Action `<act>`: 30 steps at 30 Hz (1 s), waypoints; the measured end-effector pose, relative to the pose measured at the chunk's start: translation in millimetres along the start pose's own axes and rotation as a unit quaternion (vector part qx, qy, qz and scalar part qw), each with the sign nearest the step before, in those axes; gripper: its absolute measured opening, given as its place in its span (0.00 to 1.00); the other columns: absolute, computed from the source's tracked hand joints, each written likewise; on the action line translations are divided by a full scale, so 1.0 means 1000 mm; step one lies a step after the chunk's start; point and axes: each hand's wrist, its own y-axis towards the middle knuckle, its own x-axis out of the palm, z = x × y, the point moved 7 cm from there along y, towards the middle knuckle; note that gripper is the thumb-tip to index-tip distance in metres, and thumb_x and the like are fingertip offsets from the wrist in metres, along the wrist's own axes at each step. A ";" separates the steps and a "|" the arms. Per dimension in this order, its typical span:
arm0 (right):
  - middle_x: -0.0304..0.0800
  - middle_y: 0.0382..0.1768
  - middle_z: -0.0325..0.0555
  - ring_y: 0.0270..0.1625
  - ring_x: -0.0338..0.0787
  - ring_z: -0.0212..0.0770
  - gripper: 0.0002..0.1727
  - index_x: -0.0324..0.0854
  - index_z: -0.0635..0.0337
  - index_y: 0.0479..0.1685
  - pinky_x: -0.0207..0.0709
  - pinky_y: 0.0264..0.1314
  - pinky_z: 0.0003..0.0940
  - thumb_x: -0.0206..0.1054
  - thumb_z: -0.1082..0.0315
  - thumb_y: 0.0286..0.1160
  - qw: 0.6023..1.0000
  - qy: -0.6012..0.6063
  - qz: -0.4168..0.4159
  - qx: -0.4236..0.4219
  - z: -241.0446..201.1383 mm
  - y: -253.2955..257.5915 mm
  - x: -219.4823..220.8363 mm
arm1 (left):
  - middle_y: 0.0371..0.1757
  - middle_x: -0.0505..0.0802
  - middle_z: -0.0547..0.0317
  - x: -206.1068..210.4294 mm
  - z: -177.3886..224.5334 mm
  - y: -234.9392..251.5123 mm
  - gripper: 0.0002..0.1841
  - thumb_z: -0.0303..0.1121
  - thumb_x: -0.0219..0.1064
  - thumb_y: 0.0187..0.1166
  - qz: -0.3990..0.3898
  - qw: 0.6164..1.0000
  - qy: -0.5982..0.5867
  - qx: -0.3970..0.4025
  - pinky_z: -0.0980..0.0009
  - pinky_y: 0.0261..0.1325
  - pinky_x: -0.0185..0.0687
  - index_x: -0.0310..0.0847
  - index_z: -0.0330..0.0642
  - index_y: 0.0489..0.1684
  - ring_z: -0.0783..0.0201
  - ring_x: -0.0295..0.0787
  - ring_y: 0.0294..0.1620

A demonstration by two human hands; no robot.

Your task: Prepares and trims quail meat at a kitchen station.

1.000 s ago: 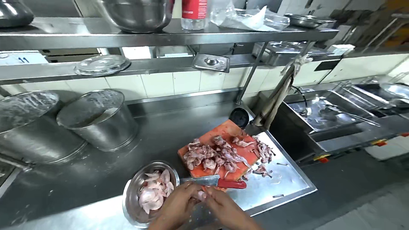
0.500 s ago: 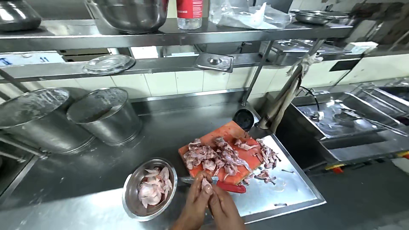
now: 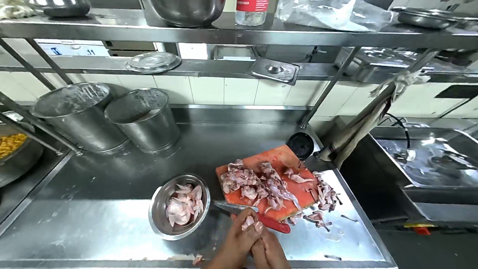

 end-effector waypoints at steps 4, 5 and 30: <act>0.88 0.25 0.53 0.30 0.91 0.41 0.18 0.82 0.74 0.45 0.86 0.35 0.38 0.52 0.66 0.82 0.993 -0.103 0.043 -0.040 -0.006 -0.002 -0.004 | 0.38 0.86 0.73 0.005 0.003 -0.002 0.21 0.55 0.66 0.80 0.018 0.999 -0.022 0.018 0.78 0.48 0.81 0.81 0.43 0.48 0.81 0.83 0.40; 0.88 0.25 0.52 0.29 0.91 0.40 0.18 0.82 0.72 0.43 0.86 0.34 0.37 0.52 0.65 0.83 0.991 -0.115 0.048 -0.046 -0.006 -0.003 -0.005 | 0.38 0.86 0.72 0.005 0.005 -0.002 0.19 0.52 0.66 0.80 0.024 0.999 -0.016 0.017 0.78 0.48 0.82 0.80 0.43 0.48 0.80 0.83 0.40; 0.83 0.21 0.48 0.23 0.86 0.38 0.21 0.81 0.67 0.38 0.81 0.27 0.37 0.47 0.62 0.88 0.995 -0.091 0.038 -0.023 0.018 -0.017 -0.009 | 0.18 0.81 0.72 -0.005 -0.003 -0.008 0.12 0.34 0.56 0.79 0.193 0.978 0.005 -0.075 0.77 0.21 0.75 0.81 0.48 0.26 0.76 0.76 0.16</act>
